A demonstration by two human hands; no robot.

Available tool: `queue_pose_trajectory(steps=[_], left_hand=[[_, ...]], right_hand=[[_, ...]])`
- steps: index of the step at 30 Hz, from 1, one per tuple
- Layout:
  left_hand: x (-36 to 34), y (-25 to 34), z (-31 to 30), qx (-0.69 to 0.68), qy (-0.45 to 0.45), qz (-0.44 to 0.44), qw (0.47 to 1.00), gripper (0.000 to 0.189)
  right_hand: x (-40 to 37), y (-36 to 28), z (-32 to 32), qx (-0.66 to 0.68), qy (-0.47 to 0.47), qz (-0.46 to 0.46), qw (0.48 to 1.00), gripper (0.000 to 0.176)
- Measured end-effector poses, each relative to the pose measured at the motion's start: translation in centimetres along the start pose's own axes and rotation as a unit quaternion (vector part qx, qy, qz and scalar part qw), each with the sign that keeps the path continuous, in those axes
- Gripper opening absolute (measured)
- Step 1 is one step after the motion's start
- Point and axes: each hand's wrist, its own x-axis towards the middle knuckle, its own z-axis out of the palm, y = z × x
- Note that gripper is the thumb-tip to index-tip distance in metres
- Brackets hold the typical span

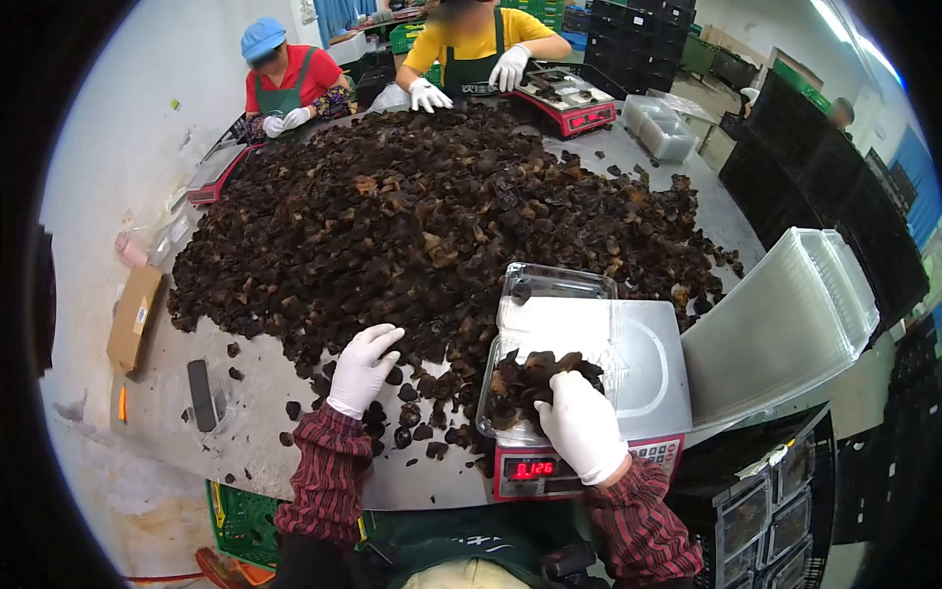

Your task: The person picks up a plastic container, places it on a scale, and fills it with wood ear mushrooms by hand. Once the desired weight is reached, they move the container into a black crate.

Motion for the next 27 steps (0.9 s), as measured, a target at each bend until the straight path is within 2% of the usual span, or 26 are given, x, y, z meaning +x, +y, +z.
queue_pose_trajectory(steps=[2, 4, 6, 7, 8, 9, 10, 12, 14, 15, 16, 18, 19, 20, 21, 22, 24, 26, 27], left_hand=[[0.5, 2.2, 0.3, -0.059, 0.015, 0.047, 0.997, 0.03], [0.4, 5.1, 0.3, -0.136, 0.031, 0.052, 0.989, 0.029], [-0.4, 7.4, 0.2, -0.296, -0.028, 0.019, 0.954, 0.029], [-1.0, 9.4, 0.0, -0.494, -0.088, -0.066, 0.863, 0.037], [-1.7, 11.1, 0.0, -0.662, -0.143, -0.148, 0.721, 0.045], [-2.1, 11.8, 0.3, -0.748, -0.197, -0.162, 0.612, 0.062], [-2.9, 12.3, 1.1, -0.805, -0.217, -0.198, 0.515, 0.062], [-4.4, 11.9, 0.6, -0.795, -0.224, -0.27, 0.496, 0.052], [-5.6, 10.0, -0.9, -0.758, -0.229, -0.288, 0.539, 0.033], [-6.6, 8.8, -2.0, -0.727, -0.215, -0.279, 0.589, 0.032], [-7.5, 7.5, -3.6, -0.667, -0.203, -0.328, 0.637, 0.031], [-10.5, 3.2, -6.3, -0.517, -0.219, -0.395, 0.727, 0.022], [-12.6, 0.2, -7.7, -0.414, -0.253, -0.357, 0.798, 0.019], [-14.0, -1.0, -9.8, -0.191, -0.258, -0.284, 0.904, 0.02], [-17.6, -4.2, -10.6, -0.086, -0.25, -0.27, 0.926, 0.02], [-20.0, -5.7, -12.1, 0.035, -0.273, -0.298, 0.914, 0.022], [-22.3, -5.6, -15.0, 0.181, -0.319, -0.394, 0.843, 0.033], [-23.1, -6.5, -15.1, 0.234, -0.225, -0.331, 0.886, 0.043], [-21.7, -6.2, -14.6, 0.179, -0.174, -0.309, 0.918, 0.045]], right_hand=[[-0.4, 0.6, -0.9, 0.103, 0.013, 0.062, 0.993, 0.032], [-0.3, 0.2, -3.4, 0.167, -0.009, 0.128, 0.978, 0.032], [0.0, -0.7, -4.9, 0.242, -0.037, 0.2, 0.949, 0.04], [0.3, -1.2, -5.1, 0.251, -0.037, 0.142, 0.957, 0.045], [0.5, -1.9, -5.2, 0.26, -0.037, 0.084, 0.961, 0.05], [1.9, -2.9, -6.6, 0.266, -0.128, 0.036, 0.955, 0.055], [2.8, -3.3, -6.7, 0.282, -0.138, 0.03, 0.949, 0.052], [6.6, -3.3, -6.9, 0.277, -0.098, 0.06, 0.954, 0.044], [10.2, 1.0, -2.3, 0.128, -0.037, 0.042, 0.99, 0.037], [12.0, 1.9, -1.3, 0.087, -0.069, 0.042, 0.993, 0.036], [13.5, 2.5, -0.3, 0.046, -0.101, 0.038, 0.993, 0.035], [15.1, 4.5, 3.7, 0.051, -0.137, 0.005, 0.989, 0.035], [15.3, 3.9, 4.0, 0.08, -0.148, -0.009, 0.986, 0.03], [15.4, 4.1, 5.0, 0.084, -0.15, -0.015, 0.985, 0.03], [15.3, 5.0, 6.2, 0.071, -0.142, -0.038, 0.987, 0.025], [15.3, 5.6, 7.0, 0.057, -0.132, -0.059, 0.988, 0.02], [15.2, 5.2, 5.8, 0.047, -0.132, -0.064, 0.988, 0.018], [14.8, 5.1, 2.4, 0.034, -0.167, -0.056, 0.984, 0.022], [14.0, 4.6, 0.4, 0.03, -0.174, -0.063, 0.982, 0.022]])
